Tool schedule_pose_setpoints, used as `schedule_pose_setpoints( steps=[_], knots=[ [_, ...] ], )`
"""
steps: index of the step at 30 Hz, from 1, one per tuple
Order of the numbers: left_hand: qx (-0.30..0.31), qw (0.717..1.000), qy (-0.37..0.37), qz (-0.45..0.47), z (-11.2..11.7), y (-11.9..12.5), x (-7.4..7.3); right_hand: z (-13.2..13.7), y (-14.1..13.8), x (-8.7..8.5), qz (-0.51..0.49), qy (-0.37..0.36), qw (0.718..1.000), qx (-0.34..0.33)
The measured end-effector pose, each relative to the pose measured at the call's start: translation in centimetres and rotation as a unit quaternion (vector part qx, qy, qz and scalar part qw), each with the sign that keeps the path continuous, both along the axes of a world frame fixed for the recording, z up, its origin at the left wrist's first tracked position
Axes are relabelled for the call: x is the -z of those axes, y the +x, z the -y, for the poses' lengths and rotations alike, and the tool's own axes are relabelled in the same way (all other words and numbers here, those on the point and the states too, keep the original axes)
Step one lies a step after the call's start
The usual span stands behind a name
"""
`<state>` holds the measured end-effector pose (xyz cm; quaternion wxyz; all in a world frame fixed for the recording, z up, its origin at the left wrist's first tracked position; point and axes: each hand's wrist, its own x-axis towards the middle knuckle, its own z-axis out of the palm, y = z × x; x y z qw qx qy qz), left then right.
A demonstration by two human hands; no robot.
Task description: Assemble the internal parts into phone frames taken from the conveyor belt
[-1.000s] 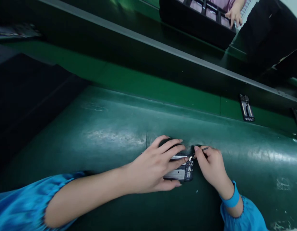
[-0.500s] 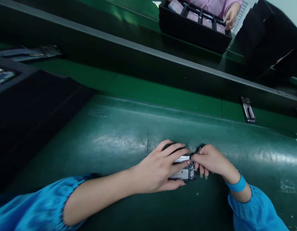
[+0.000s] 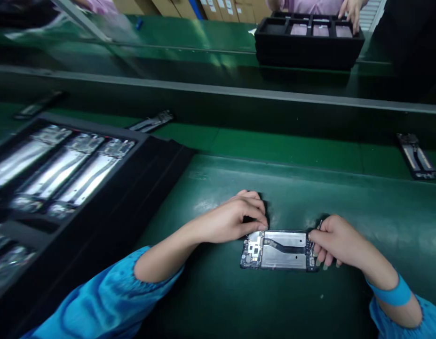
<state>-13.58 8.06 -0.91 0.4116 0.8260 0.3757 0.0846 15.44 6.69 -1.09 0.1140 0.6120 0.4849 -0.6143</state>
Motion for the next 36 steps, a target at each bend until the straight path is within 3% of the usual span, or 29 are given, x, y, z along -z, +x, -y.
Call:
schedule_pose_setpoints(
  steps=[12,22,28,36],
  knots=[
    [0.006,1.000,-0.017,0.024,-0.1,0.0,0.9,0.1,-0.1,0.4,0.012,0.003,1.000,-0.010],
    [0.012,1.000,-0.008,-0.005,-0.1,0.8,0.4,0.6,0.3,0.7,-0.014,0.023,1.000,0.005],
    [0.022,0.999,0.024,-0.039,0.0,2.3,0.0,0.5,-0.1,0.5,-0.018,0.027,0.999,0.016],
    [0.067,0.996,0.055,-0.035,-1.4,6.2,0.1,0.1,-0.6,0.3,-0.033,0.026,0.999,0.019]
  ],
)
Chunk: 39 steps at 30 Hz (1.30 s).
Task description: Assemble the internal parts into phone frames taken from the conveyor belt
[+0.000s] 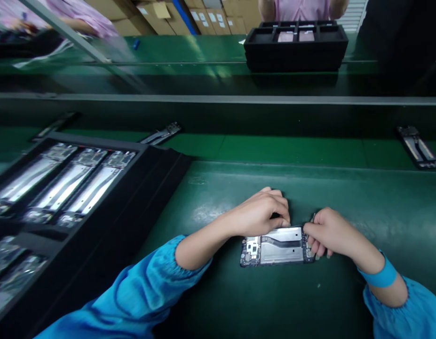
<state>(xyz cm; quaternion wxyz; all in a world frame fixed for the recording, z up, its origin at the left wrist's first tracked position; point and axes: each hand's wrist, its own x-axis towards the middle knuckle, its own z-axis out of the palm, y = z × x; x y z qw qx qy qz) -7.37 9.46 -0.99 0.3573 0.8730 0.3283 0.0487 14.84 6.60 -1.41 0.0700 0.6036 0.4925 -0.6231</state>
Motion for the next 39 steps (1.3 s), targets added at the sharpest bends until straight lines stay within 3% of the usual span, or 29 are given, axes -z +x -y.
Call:
schedule_pose_setpoints(
  steps=[12,19,24,32,39],
  knots=[
    [-0.006,1.000,-0.002,-0.002,-0.5,2.6,0.4,-0.3,-0.3,0.1,-0.014,0.008,1.000,0.002],
    [-0.043,0.997,-0.058,0.017,-0.3,1.7,0.8,-0.3,-0.2,0.5,-0.029,0.005,1.000,0.001],
    [-0.065,0.992,-0.104,-0.022,-0.8,1.4,0.5,-0.4,-0.2,0.8,-0.037,0.014,0.999,-0.001],
    [-0.065,0.976,-0.169,-0.118,-3.3,3.9,-0.3,-0.4,-0.1,1.2,-0.034,0.024,0.999,-0.011],
    [-0.091,0.975,-0.164,-0.116,-2.5,3.5,-0.1,-0.5,-0.2,1.2,-0.042,0.026,0.999,-0.018]
  ],
)
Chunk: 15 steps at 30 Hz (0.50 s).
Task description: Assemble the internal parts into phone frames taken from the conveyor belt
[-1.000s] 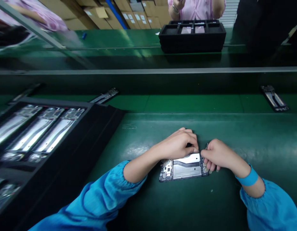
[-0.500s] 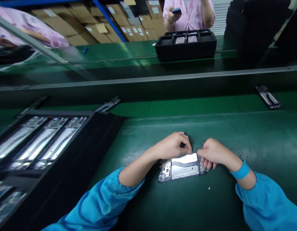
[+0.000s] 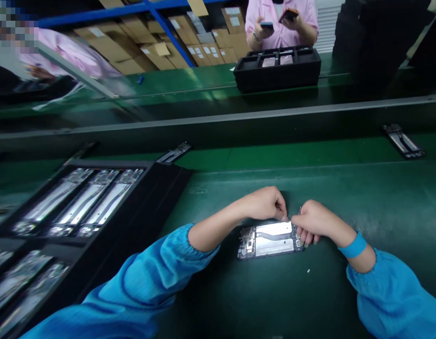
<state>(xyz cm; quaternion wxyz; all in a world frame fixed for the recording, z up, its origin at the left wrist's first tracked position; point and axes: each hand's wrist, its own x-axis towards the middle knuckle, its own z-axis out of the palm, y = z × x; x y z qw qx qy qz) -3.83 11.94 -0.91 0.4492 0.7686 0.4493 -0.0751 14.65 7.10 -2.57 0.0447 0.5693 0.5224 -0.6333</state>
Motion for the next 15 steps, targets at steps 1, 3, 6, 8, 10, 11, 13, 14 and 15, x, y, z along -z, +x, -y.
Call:
schedule_pose_setpoints(
  steps=[1,3,6,8,10,11,13,14,15],
  knots=[
    [-0.006,1.000,0.002,0.002,0.2,-0.1,0.0,0.0,0.0,0.0,0.000,-0.001,1.000,0.001],
    [-0.018,1.000,0.009,0.004,0.5,-0.1,0.0,-0.1,0.0,0.0,0.003,0.002,1.000,0.002],
    [-0.033,0.999,0.022,-0.004,0.9,0.0,-0.2,-0.1,0.1,0.0,0.005,0.006,1.000,0.004],
    [-0.042,0.999,0.032,-0.013,1.2,0.1,-0.3,0.0,0.0,0.0,0.006,0.006,1.000,0.005],
    [-0.051,0.997,0.044,-0.024,1.7,0.2,-0.5,0.0,0.0,0.0,0.005,0.007,1.000,0.004],
    [-0.057,0.997,0.052,-0.029,2.0,0.3,-0.6,0.0,0.0,0.0,0.006,0.007,1.000,0.004],
    [-0.070,0.994,0.073,-0.041,2.7,0.5,-0.6,0.0,-0.1,0.0,0.007,0.009,1.000,0.005],
    [-0.077,0.992,0.084,-0.047,3.1,0.5,-0.6,0.0,-0.2,0.0,0.007,0.010,1.000,0.005],
    [-0.083,0.991,0.095,-0.051,3.5,0.6,-0.6,0.0,-0.2,0.0,0.008,0.012,1.000,0.005]
  ],
)
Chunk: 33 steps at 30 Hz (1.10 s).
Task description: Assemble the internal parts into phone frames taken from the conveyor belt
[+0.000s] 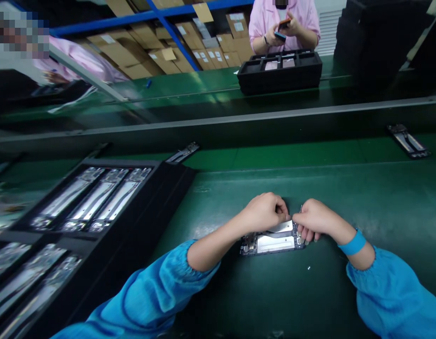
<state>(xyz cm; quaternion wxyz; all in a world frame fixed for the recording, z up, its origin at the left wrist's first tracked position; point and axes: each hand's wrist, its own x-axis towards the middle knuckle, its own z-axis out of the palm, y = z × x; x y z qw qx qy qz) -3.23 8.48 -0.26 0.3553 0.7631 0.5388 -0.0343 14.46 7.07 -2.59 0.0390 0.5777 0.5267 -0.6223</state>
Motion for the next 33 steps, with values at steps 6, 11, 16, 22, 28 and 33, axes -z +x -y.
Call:
schedule_pose_setpoints(
  steps=[6,11,16,22,28,33],
  knots=[
    [0.004,0.998,0.067,-0.009,2.4,-0.1,0.1,-0.2,1.4,-0.2,-0.068,0.012,0.998,0.010],
    [0.017,0.992,0.127,-0.009,3.9,-1.0,0.7,-0.6,3.4,-0.4,-0.226,0.215,0.932,0.182],
    [-0.053,0.987,0.122,0.095,4.6,-1.4,1.2,0.2,2.2,0.8,-0.203,0.323,0.918,0.110],
    [-0.138,0.961,0.169,0.168,4.9,-1.2,1.3,1.3,0.3,1.9,-0.230,0.324,0.914,0.086],
    [-0.160,0.953,0.186,0.177,5.3,-0.8,1.8,1.7,-0.5,2.5,-0.257,0.328,0.898,0.144],
    [-0.139,0.950,0.220,0.175,5.4,-0.8,1.9,1.6,-1.1,2.7,-0.230,0.349,0.889,0.188]
  ],
)
